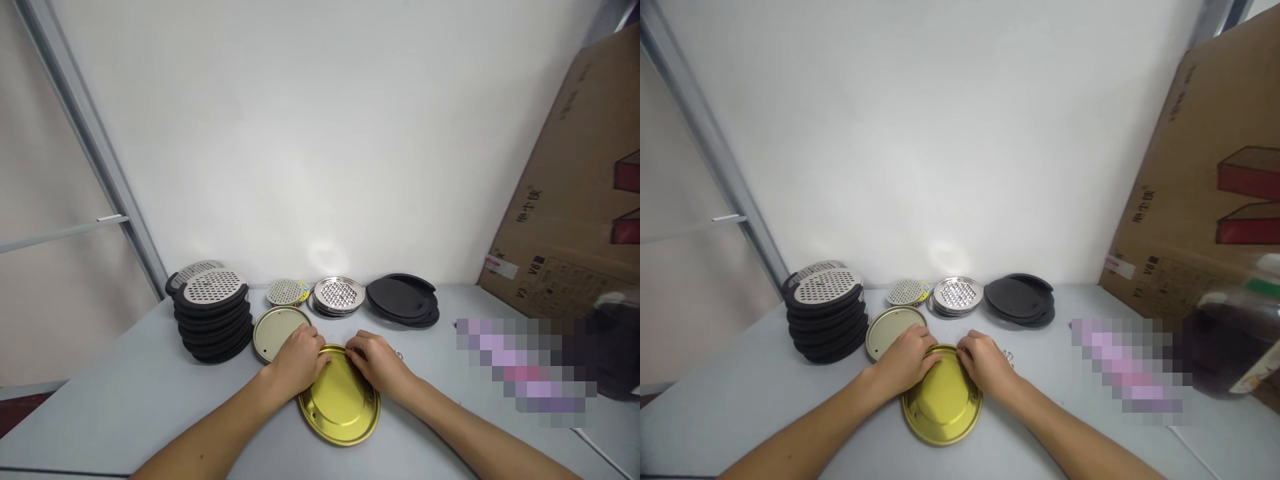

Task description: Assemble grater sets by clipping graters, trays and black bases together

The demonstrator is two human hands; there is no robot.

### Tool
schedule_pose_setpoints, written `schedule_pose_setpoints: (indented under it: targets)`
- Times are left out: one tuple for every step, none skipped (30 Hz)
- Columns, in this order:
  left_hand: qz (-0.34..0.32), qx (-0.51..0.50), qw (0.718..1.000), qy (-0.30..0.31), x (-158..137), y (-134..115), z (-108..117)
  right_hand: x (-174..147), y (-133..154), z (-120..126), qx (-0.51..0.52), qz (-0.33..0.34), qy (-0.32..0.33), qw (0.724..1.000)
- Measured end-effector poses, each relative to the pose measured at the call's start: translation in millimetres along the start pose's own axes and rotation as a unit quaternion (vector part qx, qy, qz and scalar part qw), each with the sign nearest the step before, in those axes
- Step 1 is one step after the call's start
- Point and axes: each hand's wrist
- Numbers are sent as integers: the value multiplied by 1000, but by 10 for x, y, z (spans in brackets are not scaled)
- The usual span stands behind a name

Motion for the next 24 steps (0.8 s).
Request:
schedule_pose_setpoints:
  targets:
    - [9,-6,1000,-4,2,-5,-10,-1,-1,0,1,1,0,1000]
    - [16,-12,1000,-7,4,-9,-22,-2,0,1,2,2,1,1000]
    - [22,-16,1000,-10,5,-14,-33,-2,2,1,2,2,1,1000]
    - [26,-19,999,-12,6,-19,-44,-2,5,1,2,3,2,1000]
    - [31,-21,999,-14,6,-25,-52,-1,9,0,2,3,3,1000]
    - [34,-23,999,-15,4,-32,-58,0,13,-2,1,3,4,1000]
    - [38,-24,999,-16,1,-41,-62,1,17,-4,0,2,4,1000]
    - [41,-25,999,-18,-3,-50,-63,2,20,-6,-1,3,4,1000]
    - [44,-27,998,-19,-7,-60,-64,3,22,-9,-2,3,3,1000]
    - [48,-29,998,-21,-11,-69,-64,4,24,-11,-2,2,2,1000]
    - [52,-30,998,-23,-14,-76,-65,5,26,-13,-2,1,2,1000]
    - [57,-32,998,-25,-16,-82,-68,6,27,-14,-2,1,2,1000]
    - [62,-35,997,-27,-17,-86,-73,7,30,-14,-2,1,2,1000]
    - [67,-37,997,-29,-17,-88,-80,9,34,-13,-2,0,3,1000]
    - [72,-40,996,-31,-16,-90,-89,11,38,-12,-2,0,5,1000]
    - [76,-43,996,-34,-15,-90,-99,13,43,-10,-3,0,5,1000]
    - [81,-45,995,-37,-14,-91,-109,15,47,-9,-3,-1,6,1000]
    - [85,-48,994,-39,-13,-91,-119,16,50,-9,-3,-1,6,1000]
    - [89,-51,994,-42,-12,-92,-129,16,51,-10,-3,0,6,1000]
    - [92,-53,993,-43,-11,-92,-137,15,50,-12,-4,1,6,1000]
    - [95,-56,993,-44,-10,-92,-145,13,46,-15,-4,2,6,1000]
    - [97,-60,992,-46,-8,-92,-152,10,40,-19,-5,3,6,1000]
    - [100,-64,992,-47,-6,-90,-158,6,33,-23,-5,3,6,1000]
    - [102,-68,991,-48,-3,-87,-163,2,26,-27,-5,4,5,1000]
Point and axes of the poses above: each hand's wrist, its own x-axis towards the middle knuckle, its own z-axis out of the back of the hand, y = z × x, and after that the axes turned 11 degrees about x, right-handed
